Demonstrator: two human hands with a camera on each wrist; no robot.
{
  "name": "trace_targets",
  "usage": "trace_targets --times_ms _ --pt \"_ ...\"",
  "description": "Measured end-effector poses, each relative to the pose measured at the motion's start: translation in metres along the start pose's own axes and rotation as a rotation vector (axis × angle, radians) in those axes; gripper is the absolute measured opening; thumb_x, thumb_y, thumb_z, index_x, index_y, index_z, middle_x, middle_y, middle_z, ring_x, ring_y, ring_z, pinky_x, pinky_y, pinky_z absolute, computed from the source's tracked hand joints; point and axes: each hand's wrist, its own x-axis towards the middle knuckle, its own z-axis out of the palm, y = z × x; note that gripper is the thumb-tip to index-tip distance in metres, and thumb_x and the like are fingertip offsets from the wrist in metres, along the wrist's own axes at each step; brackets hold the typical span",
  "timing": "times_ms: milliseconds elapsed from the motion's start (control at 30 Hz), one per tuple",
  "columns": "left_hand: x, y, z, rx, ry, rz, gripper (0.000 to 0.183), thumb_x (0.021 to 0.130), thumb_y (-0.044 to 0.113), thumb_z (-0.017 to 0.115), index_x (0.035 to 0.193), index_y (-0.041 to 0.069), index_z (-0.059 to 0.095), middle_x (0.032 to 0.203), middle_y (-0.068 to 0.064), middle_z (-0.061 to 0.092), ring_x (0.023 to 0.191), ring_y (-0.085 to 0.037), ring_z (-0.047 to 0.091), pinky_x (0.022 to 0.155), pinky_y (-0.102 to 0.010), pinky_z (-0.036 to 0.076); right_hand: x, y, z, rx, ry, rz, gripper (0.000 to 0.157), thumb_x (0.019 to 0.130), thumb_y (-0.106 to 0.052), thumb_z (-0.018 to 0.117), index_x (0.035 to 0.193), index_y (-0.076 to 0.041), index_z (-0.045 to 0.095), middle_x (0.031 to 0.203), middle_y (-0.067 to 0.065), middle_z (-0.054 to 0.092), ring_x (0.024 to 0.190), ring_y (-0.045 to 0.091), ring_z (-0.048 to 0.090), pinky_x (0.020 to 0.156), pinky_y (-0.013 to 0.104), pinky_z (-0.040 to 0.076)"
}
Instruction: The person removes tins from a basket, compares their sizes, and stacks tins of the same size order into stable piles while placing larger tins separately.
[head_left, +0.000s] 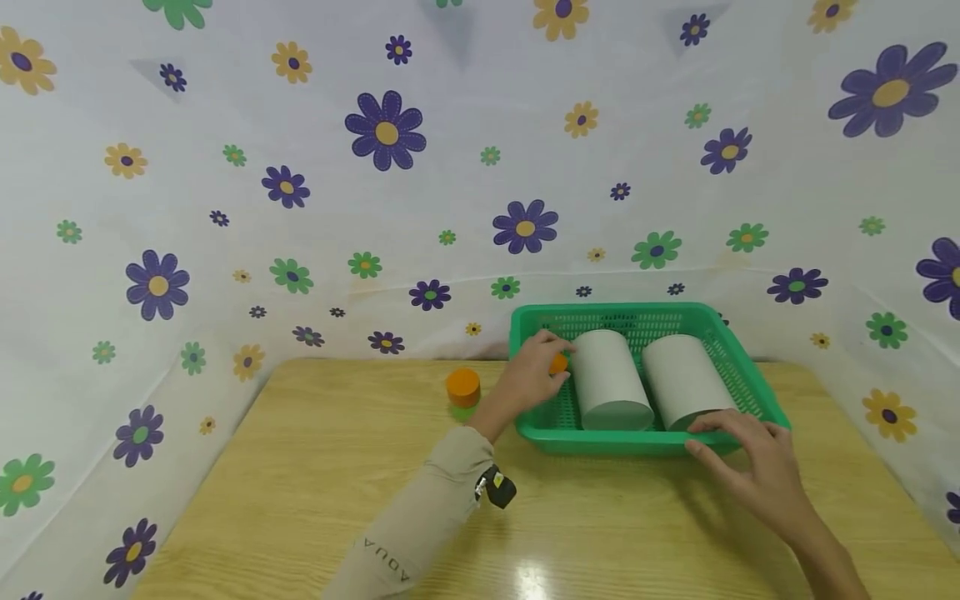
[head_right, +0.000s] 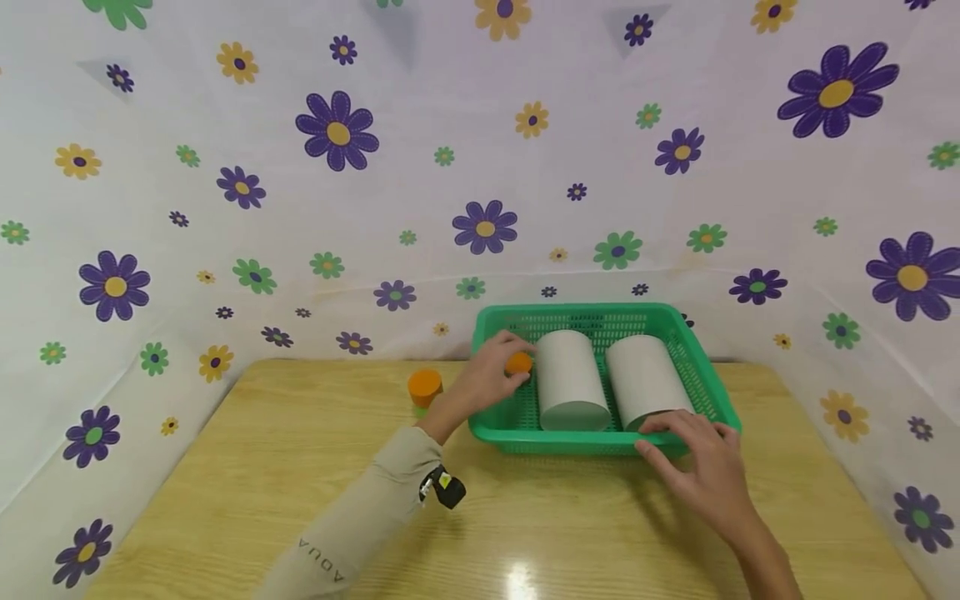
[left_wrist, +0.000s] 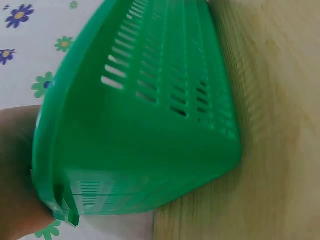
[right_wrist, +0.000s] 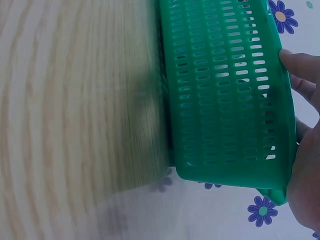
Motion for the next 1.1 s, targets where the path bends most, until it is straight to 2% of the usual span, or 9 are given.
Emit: trace_targets --times_ms 167,300,600,833,1000,1100 --pt "0.012 -0.002 -0.002 0.102 -0.065 0.003 0.036 0.099 0.016 0.071 0.134 0.012 0.066 0.131 -0.008 0.058 0.115 -0.024 0.056 0.098 -0.029 0.049 -0.001 0.0 0.001 0.004 -0.009 0.038 0.036 0.076 -0.001 0.086 0.099 -0.025 0.071 0.097 -0.009 0.07 0.1 -0.005 0.052 0.09 0.031 0.018" --pt "0.021 -0.002 -0.001 0.181 -0.126 -0.019 0.037 0.099 0.02 0.07 0.135 0.014 0.065 0.131 -0.008 0.057 0.113 -0.025 0.055 0.095 -0.03 0.051 -0.002 0.0 0.002 0.0 -0.013 0.048 0.035 0.078 -0.002 0.085 0.099 -0.026 0.071 0.097 -0.009 0.069 0.101 -0.005 0.052 0.089 0.034 0.019" --pt "0.032 -0.005 0.005 0.313 -0.22 -0.096 0.047 0.099 0.033 0.069 0.143 0.021 0.058 0.14 -0.006 0.055 0.12 -0.025 0.056 0.094 -0.036 0.053 -0.001 -0.002 0.003 -0.03 0.012 0.002 0.031 0.076 0.0 0.084 0.097 -0.019 0.07 0.094 -0.008 0.069 0.099 -0.005 0.051 0.088 0.041 0.022" --pt "0.036 -0.001 0.01 0.45 -0.292 -0.098 0.062 0.096 0.041 0.072 0.151 0.026 0.05 0.148 -0.008 0.051 0.128 -0.027 0.053 0.104 -0.041 0.048 -0.001 -0.001 0.001 -0.037 0.024 -0.008 0.03 0.076 0.0 0.083 0.096 -0.018 0.07 0.094 -0.007 0.069 0.099 -0.002 0.051 0.088 0.042 0.022" --pt "0.037 0.001 0.015 0.561 -0.363 -0.118 0.069 0.096 0.04 0.072 0.157 0.026 0.043 0.157 -0.01 0.044 0.139 -0.03 0.046 0.112 -0.042 0.042 -0.002 0.0 0.001 -0.03 0.024 -0.022 0.03 0.075 0.001 0.083 0.096 -0.017 0.07 0.095 -0.006 0.069 0.1 -0.001 0.052 0.089 0.041 0.022" --pt "0.038 0.001 0.017 0.611 -0.398 -0.121 0.069 0.097 0.039 0.071 0.158 0.026 0.041 0.158 -0.009 0.044 0.139 -0.03 0.046 0.112 -0.042 0.04 -0.002 0.001 0.001 -0.024 0.02 -0.026 0.03 0.075 0.001 0.083 0.096 -0.017 0.07 0.095 -0.008 0.069 0.1 -0.002 0.052 0.088 0.039 0.022"
